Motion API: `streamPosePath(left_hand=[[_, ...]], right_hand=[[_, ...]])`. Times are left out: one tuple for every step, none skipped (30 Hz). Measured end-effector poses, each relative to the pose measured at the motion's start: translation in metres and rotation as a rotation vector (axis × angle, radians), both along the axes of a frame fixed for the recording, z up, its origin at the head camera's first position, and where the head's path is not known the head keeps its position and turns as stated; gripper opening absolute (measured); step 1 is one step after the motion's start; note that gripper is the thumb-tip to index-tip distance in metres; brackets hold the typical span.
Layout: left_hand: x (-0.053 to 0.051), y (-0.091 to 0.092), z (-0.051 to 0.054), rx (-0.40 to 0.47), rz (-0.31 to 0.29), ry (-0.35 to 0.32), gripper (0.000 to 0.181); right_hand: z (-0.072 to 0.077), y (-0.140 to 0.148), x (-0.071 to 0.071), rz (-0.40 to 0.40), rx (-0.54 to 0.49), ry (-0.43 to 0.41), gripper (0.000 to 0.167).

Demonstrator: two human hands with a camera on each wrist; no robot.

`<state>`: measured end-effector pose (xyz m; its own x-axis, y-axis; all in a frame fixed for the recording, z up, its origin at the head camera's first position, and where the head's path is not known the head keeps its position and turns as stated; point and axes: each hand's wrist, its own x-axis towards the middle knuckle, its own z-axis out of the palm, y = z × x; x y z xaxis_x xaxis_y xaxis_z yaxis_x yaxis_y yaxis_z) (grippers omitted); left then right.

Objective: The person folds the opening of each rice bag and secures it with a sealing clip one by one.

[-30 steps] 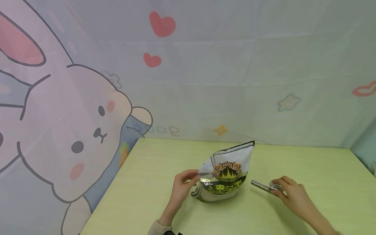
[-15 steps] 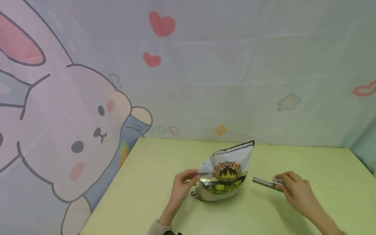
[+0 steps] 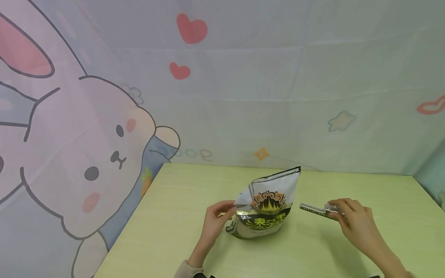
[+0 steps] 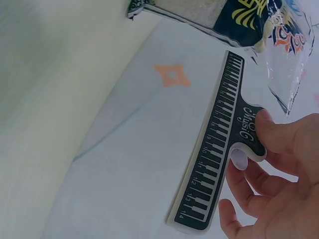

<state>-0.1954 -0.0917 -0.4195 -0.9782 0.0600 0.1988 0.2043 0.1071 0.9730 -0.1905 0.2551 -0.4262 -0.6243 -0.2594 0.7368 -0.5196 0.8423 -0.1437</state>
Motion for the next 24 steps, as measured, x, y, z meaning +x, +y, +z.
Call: streamPosePath(left_hand=[[0.000, 0.000, 0.000, 0.001, 0.000, -0.001, 0.020], [0.000, 0.000, 0.000, 0.002, 0.000, -0.002, 0.020], [0.001, 0.001, 0.000, 0.002, 0.001, -0.001, 0.020], [0.001, 0.001, 0.000, 0.003, 0.003, -0.003, 0.019], [0.001, 0.001, 0.000, 0.006, 0.003, -0.003, 0.019], [0.001, 0.001, 0.000, 0.008, 0.005, -0.002, 0.019], [0.000, 0.001, -0.001, 0.012, 0.006, -0.001, 0.019], [0.000, 0.002, -0.002, 0.018, 0.007, 0.002, 0.019], [0.000, 0.002, -0.004, 0.025, 0.008, 0.005, 0.019], [-0.002, 0.002, -0.006, 0.034, 0.009, 0.007, 0.019], [-0.003, 0.002, -0.009, 0.048, 0.009, 0.011, 0.019], [-0.005, 0.002, -0.012, 0.060, 0.012, 0.015, 0.019], [-0.007, 0.002, -0.015, 0.070, 0.015, 0.018, 0.019], [-0.009, 0.001, -0.018, 0.081, 0.019, 0.024, 0.019], [-0.011, 0.002, -0.021, 0.090, 0.022, 0.031, 0.019], [-0.013, 0.002, -0.023, 0.102, 0.025, 0.038, 0.019], [-0.014, 0.002, -0.025, 0.110, 0.029, 0.048, 0.019], [-0.015, 0.002, -0.026, 0.113, 0.033, 0.057, 0.019], [-0.015, 0.002, -0.027, 0.118, 0.035, 0.068, 0.019], [-0.015, 0.002, -0.028, 0.125, 0.036, 0.078, 0.020], [-0.016, 0.002, -0.029, 0.129, 0.036, 0.085, 0.020], [-0.016, 0.002, -0.030, 0.135, 0.035, 0.094, 0.020], [-0.016, 0.002, -0.030, 0.136, 0.034, 0.100, 0.020], [-0.016, 0.002, -0.031, 0.139, 0.032, 0.105, 0.021]], right_hand=[[0.002, 0.000, 0.001, -0.003, -0.009, -0.002, 0.031], [0.003, 0.000, 0.002, -0.005, -0.015, -0.001, 0.031], [0.005, 0.000, 0.002, -0.003, -0.023, 0.001, 0.031], [0.007, 0.000, 0.003, -0.002, -0.030, 0.005, 0.032], [0.009, 0.000, 0.003, 0.001, -0.034, 0.011, 0.033], [0.011, 0.000, 0.004, 0.005, -0.038, 0.017, 0.034], [0.013, 0.000, 0.004, 0.008, -0.043, 0.022, 0.035], [0.014, 0.000, 0.005, 0.011, -0.048, 0.023, 0.035], [0.016, 0.000, 0.006, 0.016, -0.053, 0.026, 0.035], [0.018, 0.000, 0.006, 0.019, -0.056, 0.028, 0.035], [0.019, 0.000, 0.007, 0.023, -0.059, 0.029, 0.035], [0.020, -0.001, 0.007, 0.026, -0.063, 0.029, 0.035], [0.022, -0.001, 0.007, 0.031, -0.068, 0.027, 0.034], [0.023, -0.001, 0.008, 0.034, -0.071, 0.026, 0.033], [0.024, -0.002, 0.008, 0.038, -0.071, 0.030, 0.033], [0.025, -0.002, 0.008, 0.041, -0.071, 0.033, 0.032], [0.026, -0.003, 0.008, 0.043, -0.071, 0.035, 0.031], [0.028, -0.003, 0.008, 0.047, -0.069, 0.040, 0.031], [0.029, -0.004, 0.009, 0.050, -0.067, 0.046, 0.031], [0.031, -0.004, 0.009, 0.053, -0.064, 0.053, 0.031], [0.032, -0.005, 0.009, 0.056, -0.063, 0.059, 0.031], [0.034, -0.006, 0.010, 0.060, -0.062, 0.064, 0.031], [0.036, -0.007, 0.010, 0.065, -0.064, 0.069, 0.030], [0.037, -0.007, 0.010, 0.071, -0.064, 0.077, 0.026]])
